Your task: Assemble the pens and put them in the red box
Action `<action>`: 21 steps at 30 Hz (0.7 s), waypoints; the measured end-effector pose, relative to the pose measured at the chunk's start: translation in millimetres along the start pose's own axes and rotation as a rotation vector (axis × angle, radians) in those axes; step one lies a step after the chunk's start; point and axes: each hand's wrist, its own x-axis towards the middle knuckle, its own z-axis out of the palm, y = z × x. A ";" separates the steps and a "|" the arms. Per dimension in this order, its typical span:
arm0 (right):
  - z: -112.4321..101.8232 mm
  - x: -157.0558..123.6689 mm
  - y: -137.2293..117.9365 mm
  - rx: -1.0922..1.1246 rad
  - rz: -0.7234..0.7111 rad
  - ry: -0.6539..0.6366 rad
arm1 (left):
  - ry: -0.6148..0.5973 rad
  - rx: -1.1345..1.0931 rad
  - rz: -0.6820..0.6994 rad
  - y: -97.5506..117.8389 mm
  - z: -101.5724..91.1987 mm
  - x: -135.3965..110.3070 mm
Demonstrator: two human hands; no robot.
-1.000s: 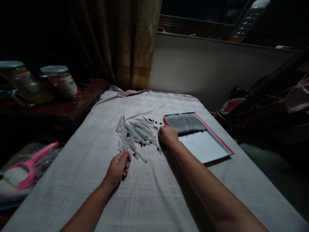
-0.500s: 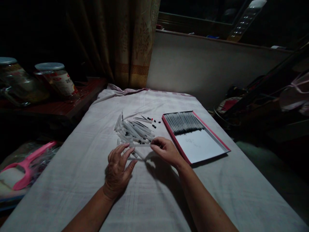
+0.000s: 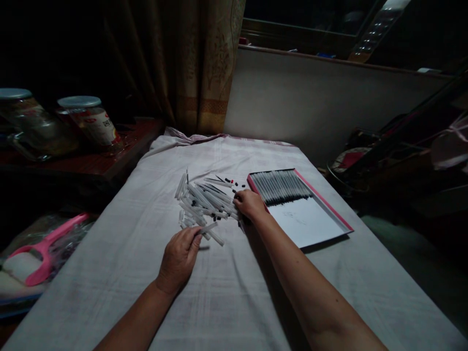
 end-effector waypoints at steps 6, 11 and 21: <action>-0.5 -4.3 0.2 -0.029 0.029 0.044 | -0.019 -0.082 -0.090 2.3 -2.7 3.1; -7.2 -23.4 11.2 0.438 0.071 0.294 | -0.022 -0.095 -0.136 1.0 -4.3 4.1; -38.5 -67.5 -5.7 1.199 0.042 0.495 | 0.014 -0.130 -0.196 -6.9 -1.3 2.2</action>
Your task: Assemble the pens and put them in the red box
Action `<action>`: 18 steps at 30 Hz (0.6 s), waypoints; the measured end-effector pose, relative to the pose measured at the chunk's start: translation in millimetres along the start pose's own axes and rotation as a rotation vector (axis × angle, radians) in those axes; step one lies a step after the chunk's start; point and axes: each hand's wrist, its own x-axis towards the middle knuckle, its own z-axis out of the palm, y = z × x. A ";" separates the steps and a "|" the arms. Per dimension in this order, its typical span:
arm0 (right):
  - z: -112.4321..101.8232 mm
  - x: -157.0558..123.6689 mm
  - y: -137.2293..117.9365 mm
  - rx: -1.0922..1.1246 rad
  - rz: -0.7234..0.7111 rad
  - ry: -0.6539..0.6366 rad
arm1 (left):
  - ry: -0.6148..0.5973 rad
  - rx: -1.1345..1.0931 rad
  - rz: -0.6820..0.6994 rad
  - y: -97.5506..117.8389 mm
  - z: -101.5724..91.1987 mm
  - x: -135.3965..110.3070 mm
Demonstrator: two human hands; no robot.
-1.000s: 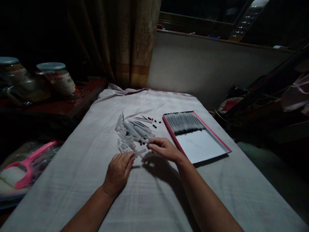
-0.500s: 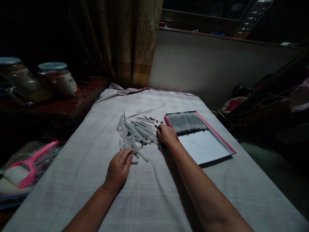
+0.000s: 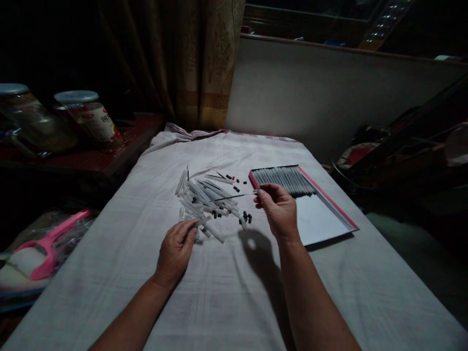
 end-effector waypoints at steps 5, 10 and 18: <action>-2.7 -5.2 -15.2 -0.089 -0.023 -0.088 | 0.006 -0.028 0.000 1.1 -0.8 0.9; -8.0 -4.8 -15.9 -0.099 -0.005 -0.096 | -0.008 -0.037 -0.033 3.3 -2.6 1.7; -5.8 -5.2 -7.4 -0.150 -0.009 -0.165 | -0.011 0.004 0.019 3.4 -2.1 0.0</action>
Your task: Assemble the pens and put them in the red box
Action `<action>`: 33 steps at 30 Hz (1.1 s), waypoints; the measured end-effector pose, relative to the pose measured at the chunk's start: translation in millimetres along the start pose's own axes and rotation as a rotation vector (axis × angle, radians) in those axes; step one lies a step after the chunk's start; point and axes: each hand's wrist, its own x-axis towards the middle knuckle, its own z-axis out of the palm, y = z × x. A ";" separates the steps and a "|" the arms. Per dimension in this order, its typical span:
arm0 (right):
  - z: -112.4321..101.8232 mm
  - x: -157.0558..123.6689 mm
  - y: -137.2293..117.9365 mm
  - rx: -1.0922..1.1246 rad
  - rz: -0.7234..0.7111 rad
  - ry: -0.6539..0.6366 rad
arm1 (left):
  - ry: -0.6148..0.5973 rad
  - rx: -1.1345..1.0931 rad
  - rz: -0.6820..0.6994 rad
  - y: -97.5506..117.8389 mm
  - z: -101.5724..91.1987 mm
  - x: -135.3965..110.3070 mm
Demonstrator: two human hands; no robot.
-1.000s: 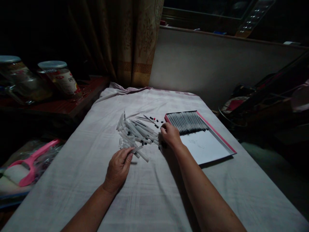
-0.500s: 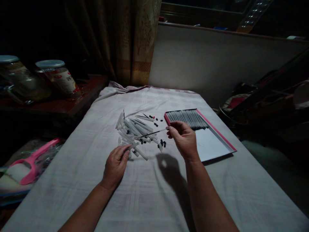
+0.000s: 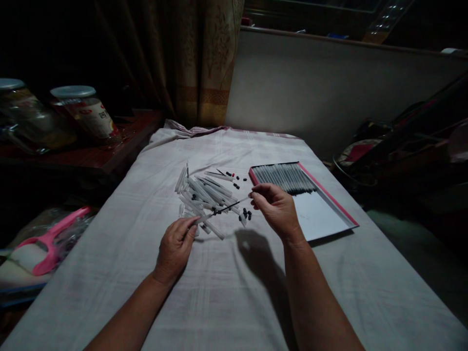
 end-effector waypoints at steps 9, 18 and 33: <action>-1.9 -2.4 3.7 -0.102 -0.070 -0.059 | -0.026 0.166 0.115 -1.5 -2.0 -0.3; -1.0 0.1 22.4 -0.201 0.040 -0.303 | -0.028 0.135 0.144 4.1 -1.6 -0.5; -0.6 -9.8 49.9 -1.107 0.047 -0.312 | -0.034 0.066 0.153 3.4 -1.5 -1.0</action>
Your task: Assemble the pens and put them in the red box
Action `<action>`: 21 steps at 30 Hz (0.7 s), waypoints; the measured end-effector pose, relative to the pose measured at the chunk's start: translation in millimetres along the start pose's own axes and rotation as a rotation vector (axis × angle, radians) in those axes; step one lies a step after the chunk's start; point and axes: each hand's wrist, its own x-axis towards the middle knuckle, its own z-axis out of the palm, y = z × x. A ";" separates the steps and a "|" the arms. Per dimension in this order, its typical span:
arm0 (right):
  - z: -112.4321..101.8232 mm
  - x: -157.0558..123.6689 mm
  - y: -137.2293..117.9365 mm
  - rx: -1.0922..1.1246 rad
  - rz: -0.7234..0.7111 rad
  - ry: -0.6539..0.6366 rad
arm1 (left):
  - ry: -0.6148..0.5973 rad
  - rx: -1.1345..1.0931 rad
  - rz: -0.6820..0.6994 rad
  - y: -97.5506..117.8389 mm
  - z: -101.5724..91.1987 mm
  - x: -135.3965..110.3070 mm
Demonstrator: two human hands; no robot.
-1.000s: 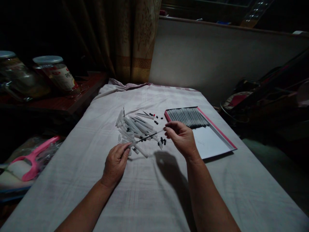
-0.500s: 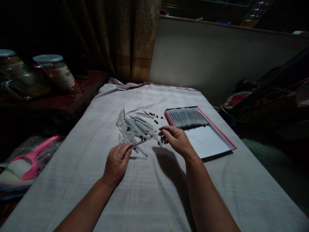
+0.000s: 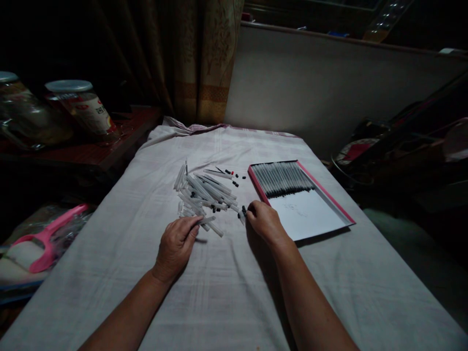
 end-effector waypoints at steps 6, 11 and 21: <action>-1.8 -6.8 2.2 0.355 -0.020 0.120 | 0.029 0.082 0.125 0.9 0.5 0.4; 1.1 -27.8 -13.5 0.998 -0.085 0.043 | -0.005 0.090 0.162 5.5 -1.1 0.8; 2.1 -51.8 -36.6 1.706 0.255 -0.288 | -0.021 0.061 0.193 12.4 -4.3 1.0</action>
